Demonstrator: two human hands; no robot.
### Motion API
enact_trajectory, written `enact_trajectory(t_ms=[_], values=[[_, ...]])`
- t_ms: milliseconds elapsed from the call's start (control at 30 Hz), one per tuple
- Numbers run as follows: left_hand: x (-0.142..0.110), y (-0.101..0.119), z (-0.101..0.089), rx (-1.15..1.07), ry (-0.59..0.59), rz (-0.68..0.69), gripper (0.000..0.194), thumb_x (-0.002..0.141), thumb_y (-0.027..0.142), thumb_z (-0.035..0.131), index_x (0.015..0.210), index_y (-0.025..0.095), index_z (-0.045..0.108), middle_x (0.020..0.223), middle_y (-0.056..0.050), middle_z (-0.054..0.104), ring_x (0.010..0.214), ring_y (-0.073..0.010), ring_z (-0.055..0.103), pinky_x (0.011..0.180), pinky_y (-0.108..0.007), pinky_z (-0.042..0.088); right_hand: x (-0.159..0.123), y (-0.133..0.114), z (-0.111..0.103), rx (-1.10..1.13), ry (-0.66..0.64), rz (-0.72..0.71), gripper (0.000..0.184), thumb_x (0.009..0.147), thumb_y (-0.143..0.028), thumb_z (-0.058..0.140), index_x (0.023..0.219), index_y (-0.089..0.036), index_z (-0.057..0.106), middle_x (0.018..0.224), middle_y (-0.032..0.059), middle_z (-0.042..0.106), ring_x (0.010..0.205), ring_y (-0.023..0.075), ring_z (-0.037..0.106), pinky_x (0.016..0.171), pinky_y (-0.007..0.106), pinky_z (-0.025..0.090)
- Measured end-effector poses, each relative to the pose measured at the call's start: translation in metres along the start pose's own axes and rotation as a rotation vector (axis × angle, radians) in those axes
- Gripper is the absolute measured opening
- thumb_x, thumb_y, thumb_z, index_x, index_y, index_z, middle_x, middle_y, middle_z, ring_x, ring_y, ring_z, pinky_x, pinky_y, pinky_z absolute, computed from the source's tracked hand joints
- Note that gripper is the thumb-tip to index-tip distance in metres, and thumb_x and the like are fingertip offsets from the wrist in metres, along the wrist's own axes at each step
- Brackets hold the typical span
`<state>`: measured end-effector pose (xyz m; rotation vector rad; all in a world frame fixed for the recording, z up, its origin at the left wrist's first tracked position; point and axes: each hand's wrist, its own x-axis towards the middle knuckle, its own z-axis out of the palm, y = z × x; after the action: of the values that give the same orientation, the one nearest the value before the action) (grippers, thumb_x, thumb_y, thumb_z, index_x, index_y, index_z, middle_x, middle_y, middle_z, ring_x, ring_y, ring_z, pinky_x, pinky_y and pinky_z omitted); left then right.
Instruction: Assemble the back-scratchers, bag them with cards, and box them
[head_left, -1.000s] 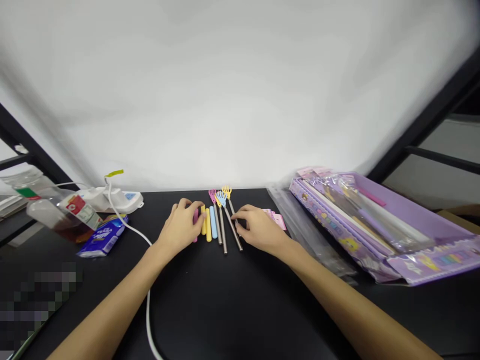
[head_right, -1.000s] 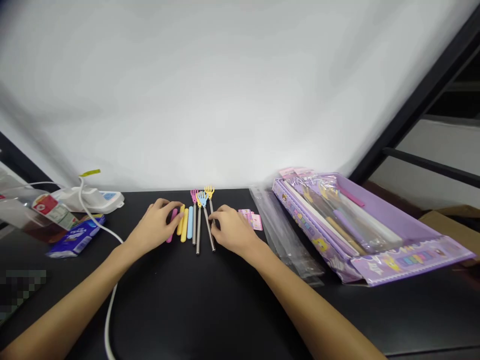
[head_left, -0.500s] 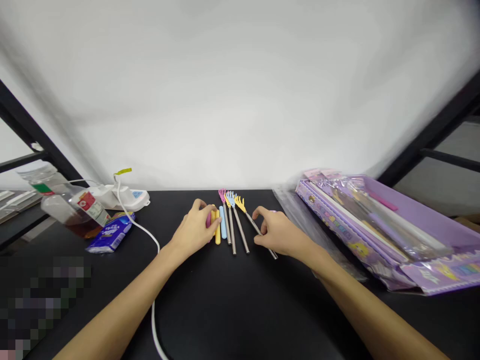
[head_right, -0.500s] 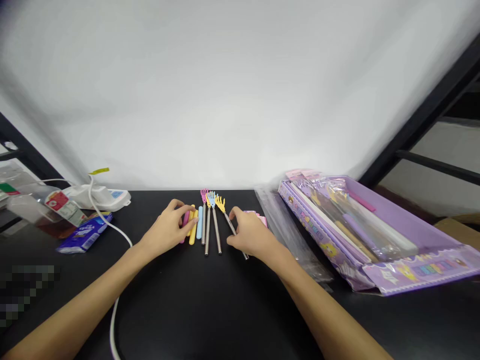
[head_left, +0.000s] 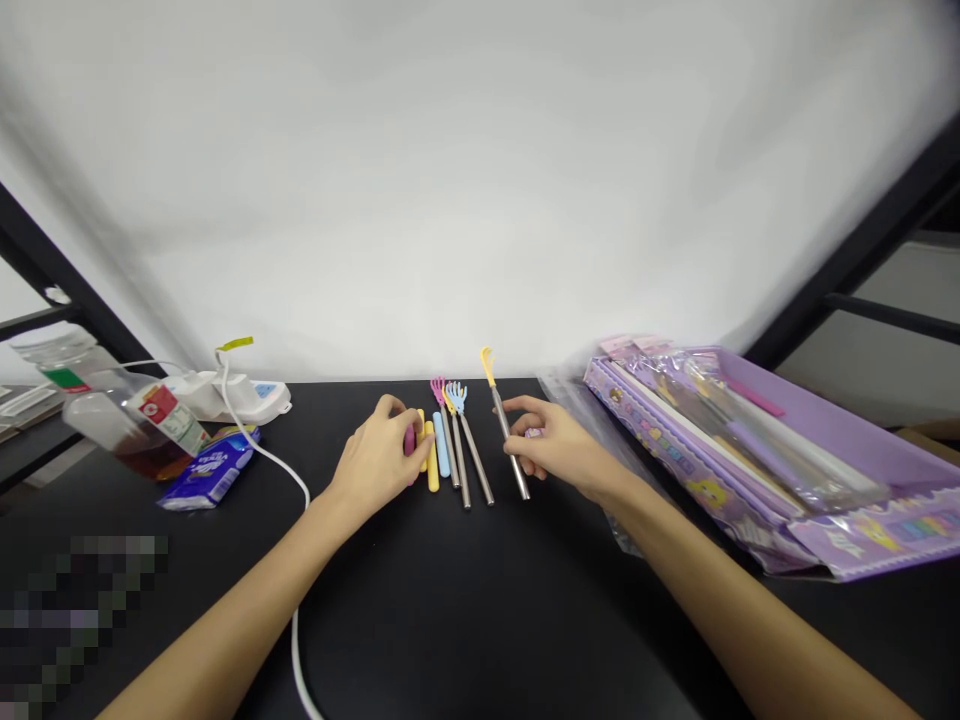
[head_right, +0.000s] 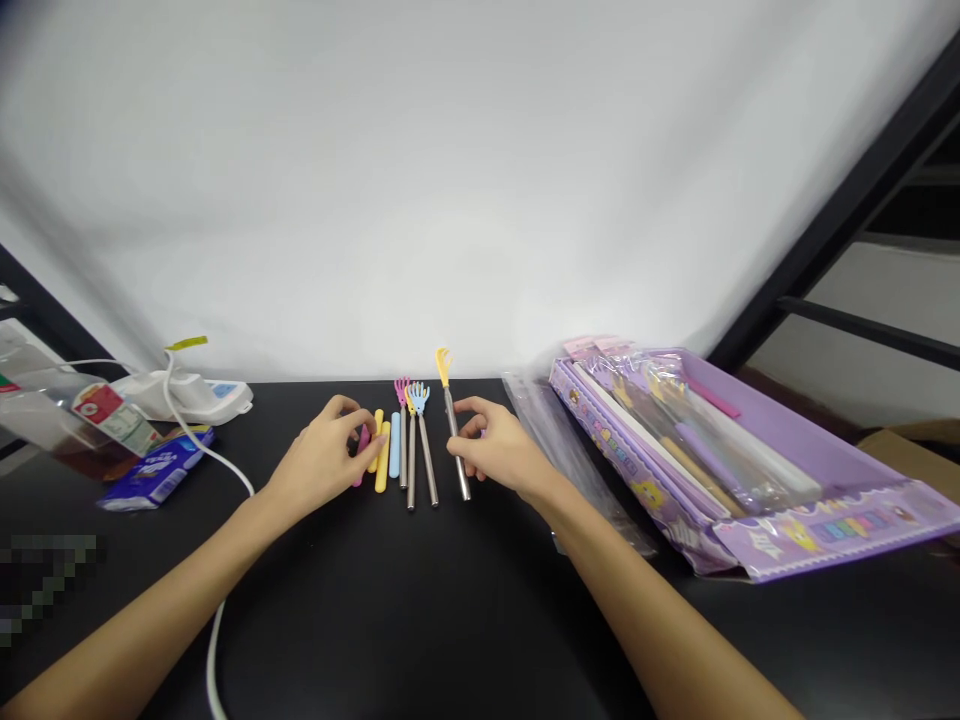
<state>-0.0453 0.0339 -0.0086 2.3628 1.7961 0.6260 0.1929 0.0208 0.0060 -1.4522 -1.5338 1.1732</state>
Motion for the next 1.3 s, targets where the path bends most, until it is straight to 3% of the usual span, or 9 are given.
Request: enact_trajectory(t_ms=[100, 233, 367, 567, 733, 900, 1033, 1133, 1300], values=[[-0.003, 0.008, -0.003, 0.112, 0.019, -0.001, 0.024, 0.091, 0.047, 0.058, 0.092, 0.023, 0.062, 0.115, -0.005, 0.054, 0.077, -0.0208, 0.062, 0.063, -0.036, 0.049, 0.001, 0.003, 0.0, 0.004, -0.004, -0.011, 0.05, 0.069, -0.011, 0.061, 0.119, -0.017, 0.056, 0.067, -0.0067, 0.057, 0.044, 0.0082, 0.052, 0.037, 0.021, 0.041], [-0.005, 0.011, -0.004, 0.148, 0.005, 0.017, 0.018, 0.091, 0.038, 0.057, 0.102, 0.025, 0.062, 0.117, -0.006, 0.054, 0.086, -0.023, 0.063, 0.063, -0.035, 0.05, 0.003, 0.005, 0.001, 0.002, -0.021, -0.009, 0.051, 0.069, -0.011, 0.062, 0.119, -0.017, 0.057, 0.069, -0.0065, 0.057, 0.043, 0.0076, 0.052, 0.037, 0.02, 0.042], [-0.007, 0.011, -0.003, 0.195, -0.008, 0.011, 0.013, 0.089, 0.034, 0.055, 0.089, 0.023, 0.062, 0.118, -0.007, 0.053, 0.099, -0.0273, 0.062, 0.063, -0.035, 0.051, 0.002, 0.005, 0.0, 0.012, -0.015, -0.016, 0.049, 0.07, -0.011, 0.062, 0.118, -0.018, 0.057, 0.069, -0.0063, 0.057, 0.044, 0.0079, 0.053, 0.037, 0.02, 0.041], [-0.009, 0.015, -0.002, 0.196, -0.029, -0.027, 0.022, 0.09, 0.035, 0.051, 0.076, 0.021, 0.058, 0.122, -0.008, 0.053, 0.101, -0.0294, 0.063, 0.066, -0.039, 0.052, 0.001, 0.003, -0.001, 0.045, -0.014, -0.022, 0.046, 0.069, -0.011, 0.063, 0.114, -0.019, 0.057, 0.069, -0.0063, 0.057, 0.045, 0.0081, 0.054, 0.038, 0.02, 0.04], [-0.005, 0.014, -0.006, -0.034, -0.065, -0.103, 0.031, 0.096, 0.042, 0.041, 0.08, 0.021, 0.058, 0.118, -0.007, 0.056, 0.078, -0.0214, 0.066, 0.074, -0.042, 0.054, -0.002, -0.001, -0.004, 0.189, -0.07, -0.034, 0.027, 0.072, -0.014, 0.063, 0.097, -0.02, 0.054, 0.061, -0.0077, 0.053, 0.044, 0.0075, 0.051, 0.039, 0.019, 0.037], [0.0, 0.005, -0.008, -0.27, -0.034, -0.092, 0.033, 0.095, 0.047, 0.044, 0.087, 0.02, 0.06, 0.106, -0.008, 0.063, 0.087, -0.0218, 0.069, 0.081, -0.037, 0.054, 0.001, -0.002, -0.011, 0.401, -0.067, -0.033, 0.022, 0.073, -0.018, 0.068, 0.087, -0.021, 0.052, 0.069, -0.0049, 0.06, 0.048, 0.009, 0.058, 0.046, 0.021, 0.044], [0.003, -0.001, -0.007, -0.246, -0.05, -0.085, 0.028, 0.095, 0.044, 0.044, 0.088, 0.02, 0.058, 0.092, -0.008, 0.069, 0.085, -0.0248, 0.07, 0.079, -0.039, 0.054, 0.005, -0.002, -0.014, 0.46, -0.03, -0.055, 0.021, 0.078, -0.028, 0.071, 0.084, -0.021, 0.052, 0.074, -0.0007, 0.067, 0.051, 0.0108, 0.061, 0.048, 0.022, 0.044], [0.005, -0.007, -0.005, -0.356, -0.111, -0.081, 0.025, 0.097, 0.043, 0.043, 0.091, 0.021, 0.054, 0.082, -0.007, 0.071, 0.079, -0.0239, 0.072, 0.073, -0.037, 0.056, 0.005, -0.003, -0.015, 0.475, 0.014, -0.034, 0.023, 0.081, -0.033, 0.072, 0.084, -0.021, 0.053, 0.073, 0.0, 0.069, 0.05, 0.0117, 0.061, 0.048, 0.023, 0.044], [0.008, -0.018, -0.003, -0.432, -0.083, 0.067, 0.012, 0.094, 0.026, 0.047, 0.106, 0.023, 0.047, 0.087, -0.003, 0.07, 0.079, -0.0204, 0.073, 0.072, -0.035, 0.057, 0.006, -0.002, -0.018, 0.579, 0.072, -0.02, 0.024, 0.082, -0.036, 0.071, 0.073, -0.019, 0.057, 0.071, 0.0037, 0.071, 0.052, 0.0132, 0.062, 0.056, 0.027, 0.049]])
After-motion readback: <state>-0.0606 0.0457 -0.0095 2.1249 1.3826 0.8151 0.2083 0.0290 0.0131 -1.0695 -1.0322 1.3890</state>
